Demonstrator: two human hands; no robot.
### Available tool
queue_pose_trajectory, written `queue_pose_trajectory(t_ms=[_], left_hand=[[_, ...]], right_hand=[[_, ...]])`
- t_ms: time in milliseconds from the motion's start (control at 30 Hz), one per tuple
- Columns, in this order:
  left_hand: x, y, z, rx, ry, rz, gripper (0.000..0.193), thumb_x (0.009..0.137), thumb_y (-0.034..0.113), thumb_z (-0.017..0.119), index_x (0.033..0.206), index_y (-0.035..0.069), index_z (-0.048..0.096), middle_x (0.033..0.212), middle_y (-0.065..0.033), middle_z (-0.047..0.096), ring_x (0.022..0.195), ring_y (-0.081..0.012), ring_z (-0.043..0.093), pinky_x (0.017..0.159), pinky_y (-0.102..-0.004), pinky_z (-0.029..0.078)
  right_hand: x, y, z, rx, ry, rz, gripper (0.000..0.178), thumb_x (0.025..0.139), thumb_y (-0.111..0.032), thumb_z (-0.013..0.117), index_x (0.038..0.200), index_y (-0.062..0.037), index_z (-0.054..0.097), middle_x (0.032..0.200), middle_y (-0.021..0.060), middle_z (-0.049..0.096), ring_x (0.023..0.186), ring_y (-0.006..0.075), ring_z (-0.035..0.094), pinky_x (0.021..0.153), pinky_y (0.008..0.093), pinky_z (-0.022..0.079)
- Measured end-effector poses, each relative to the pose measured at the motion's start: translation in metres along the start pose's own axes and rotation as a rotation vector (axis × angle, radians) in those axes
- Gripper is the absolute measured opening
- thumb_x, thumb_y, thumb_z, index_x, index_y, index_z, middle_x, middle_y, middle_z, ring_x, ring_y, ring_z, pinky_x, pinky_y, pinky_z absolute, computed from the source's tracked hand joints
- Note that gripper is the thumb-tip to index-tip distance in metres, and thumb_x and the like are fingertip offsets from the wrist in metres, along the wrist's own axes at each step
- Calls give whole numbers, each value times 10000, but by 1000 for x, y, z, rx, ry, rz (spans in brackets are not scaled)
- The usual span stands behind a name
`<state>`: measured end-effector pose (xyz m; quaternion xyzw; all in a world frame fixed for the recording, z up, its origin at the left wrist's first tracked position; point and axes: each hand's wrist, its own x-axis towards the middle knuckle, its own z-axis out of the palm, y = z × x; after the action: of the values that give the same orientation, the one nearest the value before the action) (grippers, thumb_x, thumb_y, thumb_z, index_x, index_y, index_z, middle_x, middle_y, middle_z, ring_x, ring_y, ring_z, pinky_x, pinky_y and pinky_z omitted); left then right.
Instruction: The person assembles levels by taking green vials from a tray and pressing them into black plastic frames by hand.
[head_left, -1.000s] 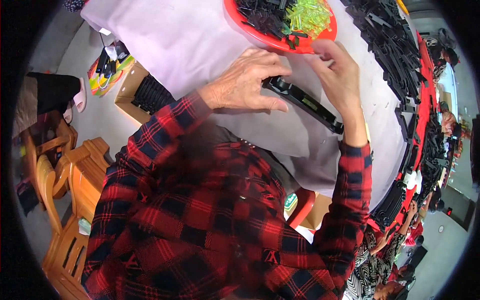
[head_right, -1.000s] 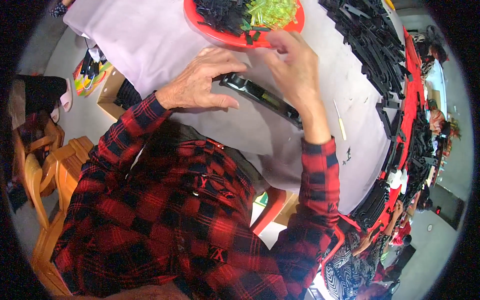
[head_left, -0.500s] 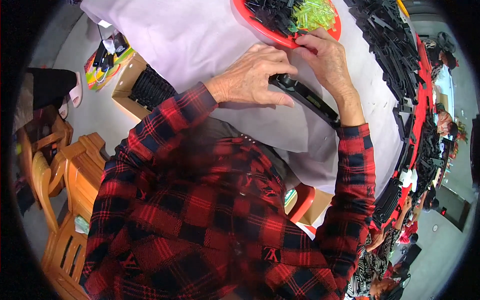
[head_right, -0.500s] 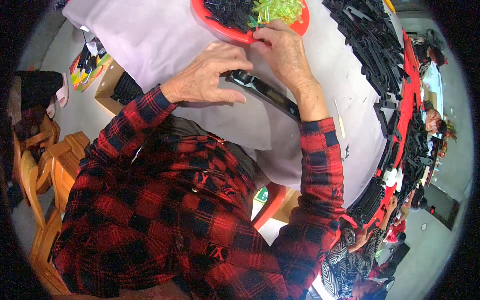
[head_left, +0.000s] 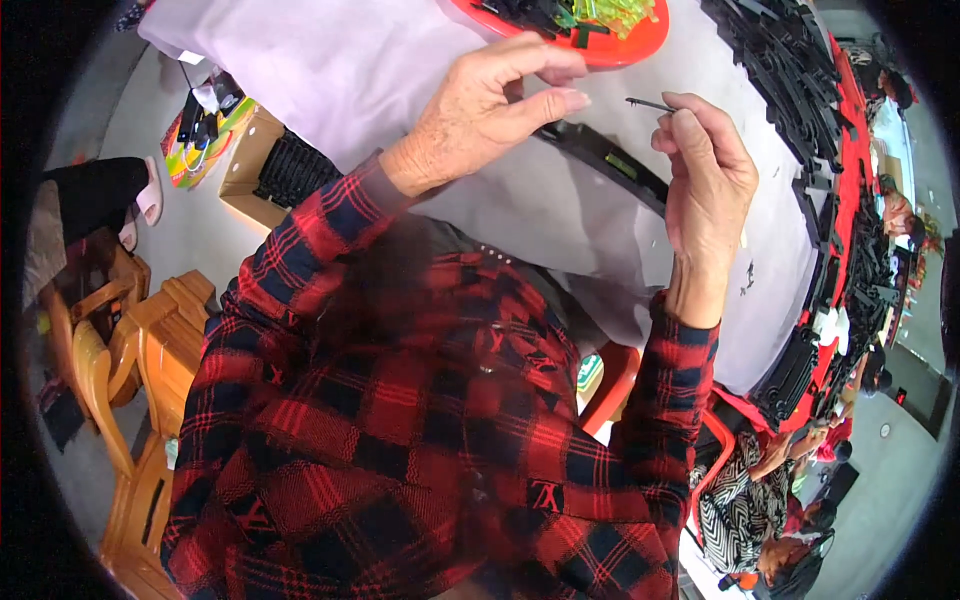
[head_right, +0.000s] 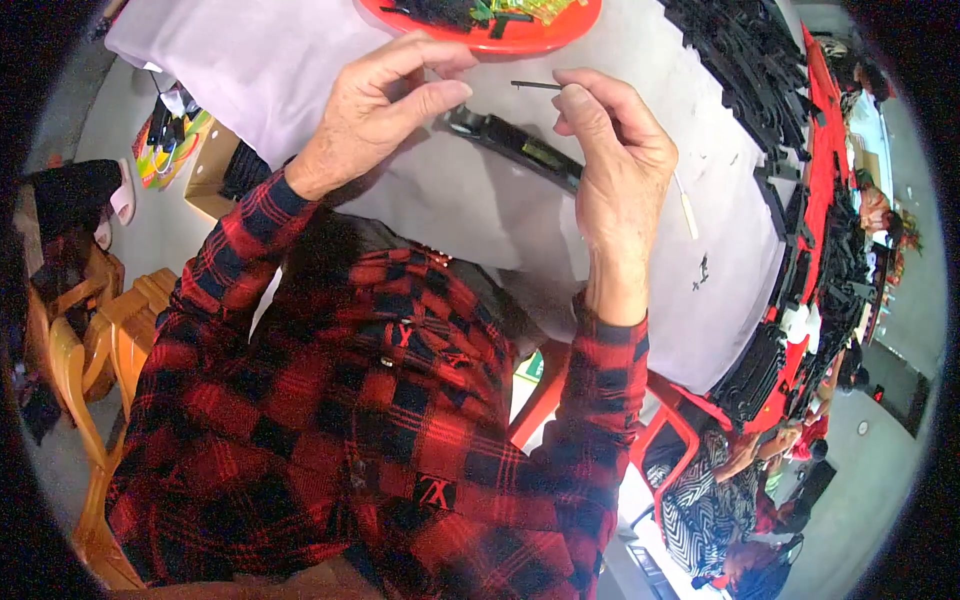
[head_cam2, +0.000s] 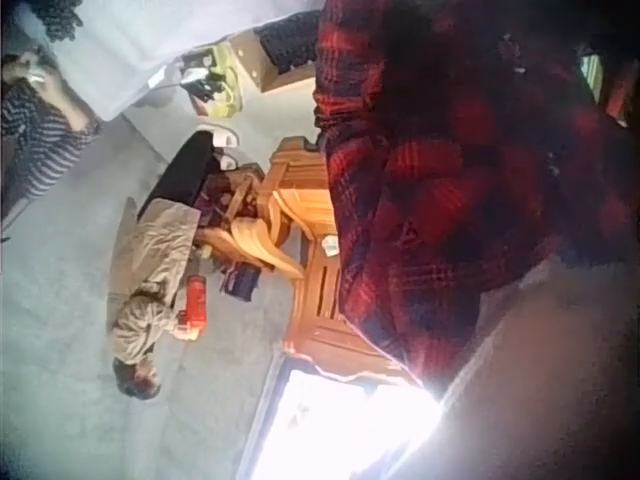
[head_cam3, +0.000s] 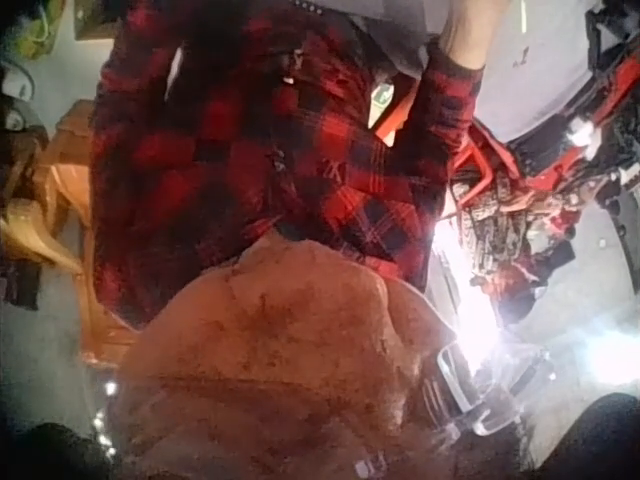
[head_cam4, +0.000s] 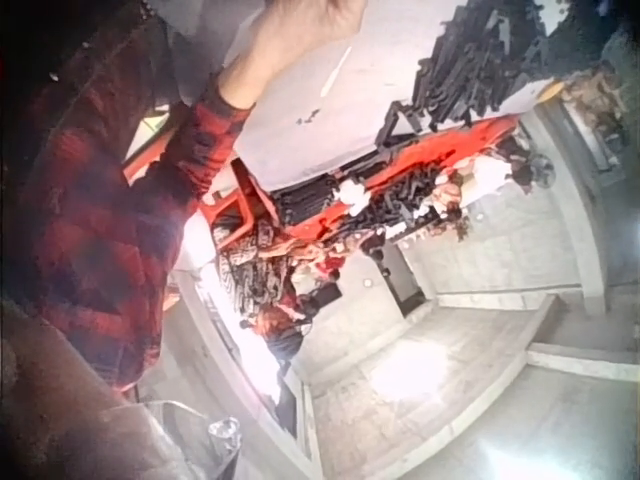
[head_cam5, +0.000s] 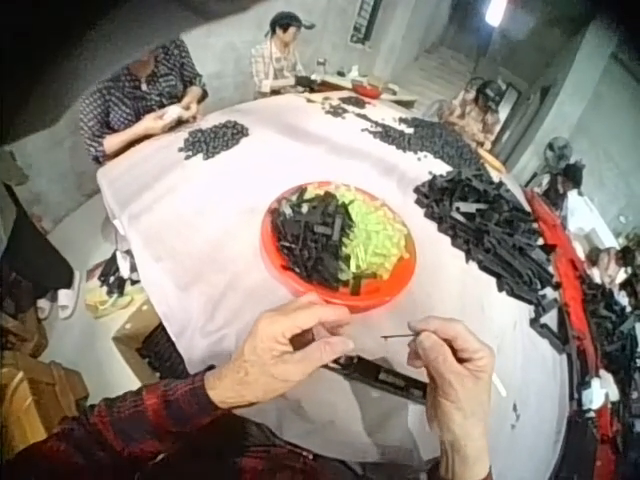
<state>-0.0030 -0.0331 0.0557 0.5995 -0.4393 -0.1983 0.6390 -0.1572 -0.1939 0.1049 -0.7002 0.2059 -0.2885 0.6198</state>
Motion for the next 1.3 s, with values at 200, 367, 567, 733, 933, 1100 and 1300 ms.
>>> queue_pose_trajectory(t_ms=[200, 367, 567, 733, 933, 1100, 1300], left_hand=[[-10, 27, 15, -215, -31, -89, 277, 959, 74, 686, 1223, -8, 667, 1056, -11, 667, 949, -88, 622, 842, -239, 508], [-20, 26, 19, -315, -115, -171, 282, 949, 58, 694, 1223, -5, 666, 1094, -32, 691, 978, -85, 631, 841, -234, 516], [-25, 31, 18, -312, -259, -393, 230, 939, 38, 695, 1163, -10, 676, 1024, -8, 671, 930, -53, 613, 784, -209, 519], [-32, 28, 20, -343, -342, -407, 233, 914, -18, 692, 1146, -18, 676, 982, -3, 650, 895, -68, 609, 807, -218, 525], [-38, 19, 28, -273, -387, -373, 234, 913, -20, 691, 1147, -26, 673, 1028, -17, 636, 945, -80, 610, 832, -228, 528], [-42, 13, 36, -274, -355, -322, 249, 908, -16, 699, 1156, -16, 675, 1019, -16, 634, 923, -79, 606, 804, -232, 523], [-35, 15, 33, 37, -105, 32, 346, 835, -26, 750, 1172, 1, 679, 973, -41, 635, 843, -104, 595, 696, -233, 473]], right_hand=[[-31, 5, 9, 162, 40, 43, 149, 932, -9, 670, 1068, 10, 727, 970, 41, 698, 809, 98, 608, 755, 238, 495], [-51, 11, 16, 234, 13, 65, 165, 921, 42, 647, 1072, 17, 707, 952, 31, 681, 827, 96, 601, 765, 236, 486], [-76, 12, 18, 21, 161, 86, 239, 893, 42, 697, 1126, -7, 682, 947, 17, 662, 817, 78, 599, 731, 215, 488], [-97, 17, 6, -253, 203, -99, 196, 874, 63, 720, 1060, 8, 695, 933, 10, 655, 798, 63, 566, 731, 214, 474], [-105, 13, 3, -187, 166, 80, 104, 873, 83, 713, 946, 9, 702, 885, 11, 656, 795, 61, 569, 715, 213, 470], [-104, 15, 11, -117, 214, 78, 69, 900, 59, 698, 940, 2, 699, 848, -19, 644, 761, 47, 557, 691, 194, 454], [-84, 21, -9, -190, 334, 78, 12, 925, 0, 701, 937, -3, 701, 800, -41, 635, 712, 28, 526, 635, 185, 427]])
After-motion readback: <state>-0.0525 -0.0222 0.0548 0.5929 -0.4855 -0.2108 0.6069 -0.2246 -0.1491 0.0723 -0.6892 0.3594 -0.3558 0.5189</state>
